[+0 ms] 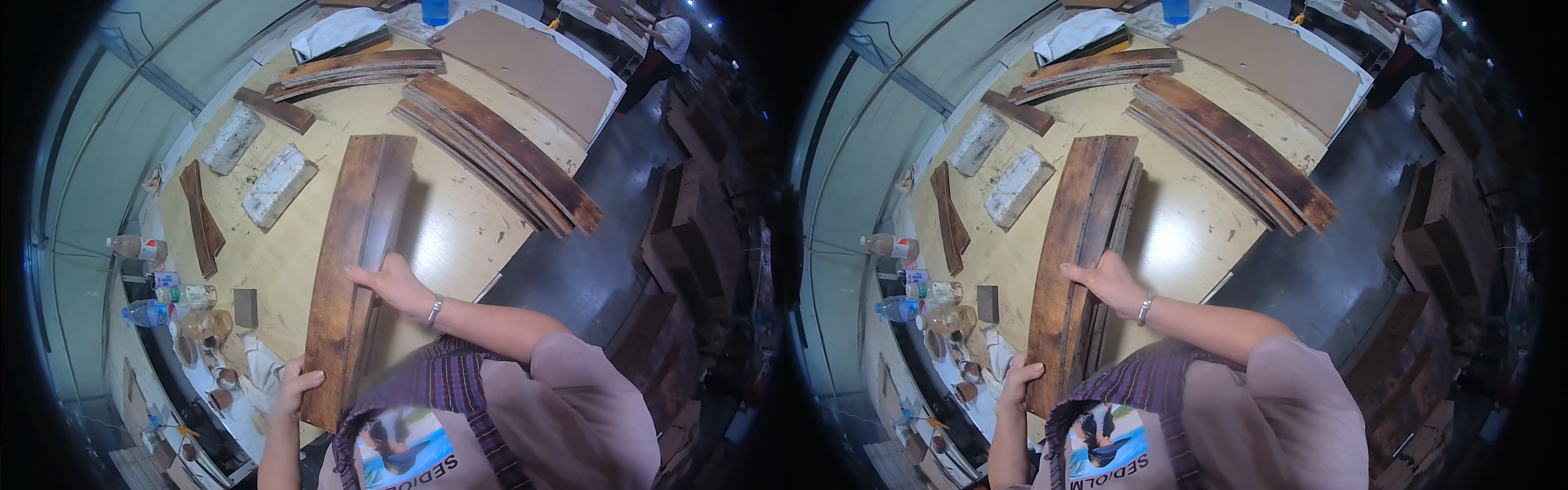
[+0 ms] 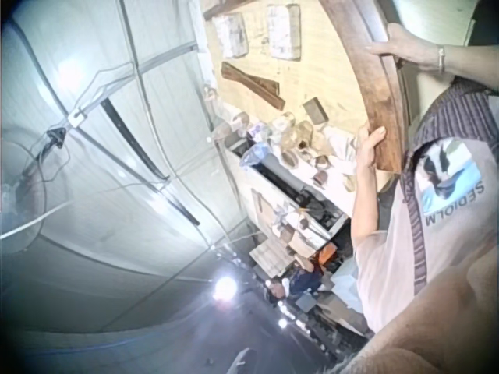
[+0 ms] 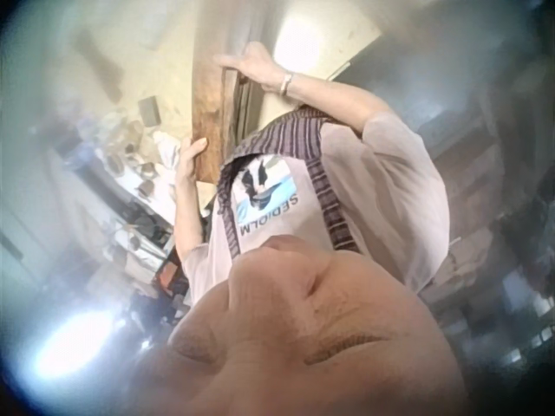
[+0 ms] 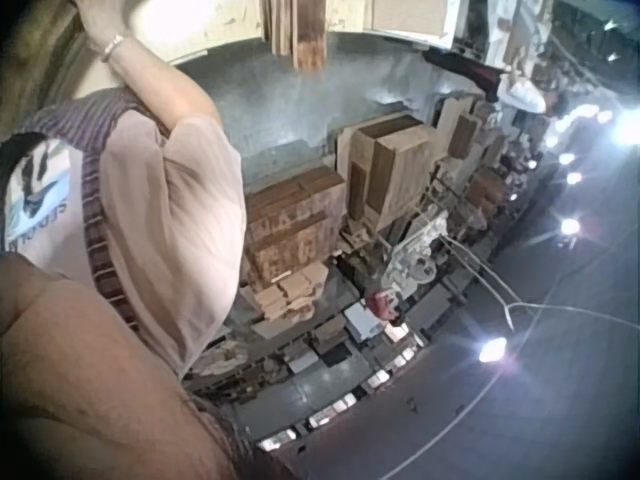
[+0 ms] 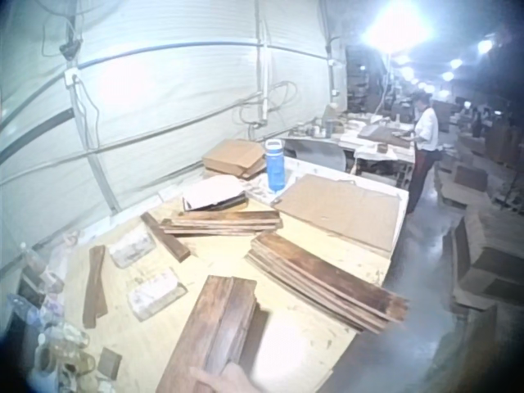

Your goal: The person sands a wooden panel using a sanding block, applies a liquid coating with a sponge, and wipes the surface with a cloth.

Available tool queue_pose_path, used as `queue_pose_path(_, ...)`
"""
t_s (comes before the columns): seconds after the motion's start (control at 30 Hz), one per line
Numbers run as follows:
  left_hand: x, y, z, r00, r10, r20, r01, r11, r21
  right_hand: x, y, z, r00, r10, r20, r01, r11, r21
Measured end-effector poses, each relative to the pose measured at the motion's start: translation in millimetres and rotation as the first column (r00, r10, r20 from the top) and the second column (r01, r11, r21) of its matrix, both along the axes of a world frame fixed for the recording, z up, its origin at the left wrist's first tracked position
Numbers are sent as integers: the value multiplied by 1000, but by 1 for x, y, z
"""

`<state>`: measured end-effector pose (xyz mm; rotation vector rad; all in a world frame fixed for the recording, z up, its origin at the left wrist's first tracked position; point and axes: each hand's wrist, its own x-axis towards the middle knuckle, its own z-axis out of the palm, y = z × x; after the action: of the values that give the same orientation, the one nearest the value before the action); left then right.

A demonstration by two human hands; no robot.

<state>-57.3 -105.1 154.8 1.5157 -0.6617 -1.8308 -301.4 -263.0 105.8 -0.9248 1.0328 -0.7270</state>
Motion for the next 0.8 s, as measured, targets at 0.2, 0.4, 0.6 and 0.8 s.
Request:
queue_pose_path(0.2, 13, -10, -37, 974, -127, 190, 169, 960, -222, -20, 11, -18, 880, -202, -430, -9, 898, -439)
queue_pose_path(0.4, -25, -55, -30, 954, -143, 265, 231, 912, -340, -11, 30, -62, 965, -200, -172, 160, 962, -223)
queue_pose_path(0.6, -24, -57, -40, 969, -80, 235, 170, 903, -395, 4, 28, -51, 991, -132, -28, 120, 960, -254)
queue_pose_path(0.8, -36, -45, 3, 719, 90, 689, 380, 780, -498, 7, 32, -54, 973, -166, -160, 107, 939, -326)
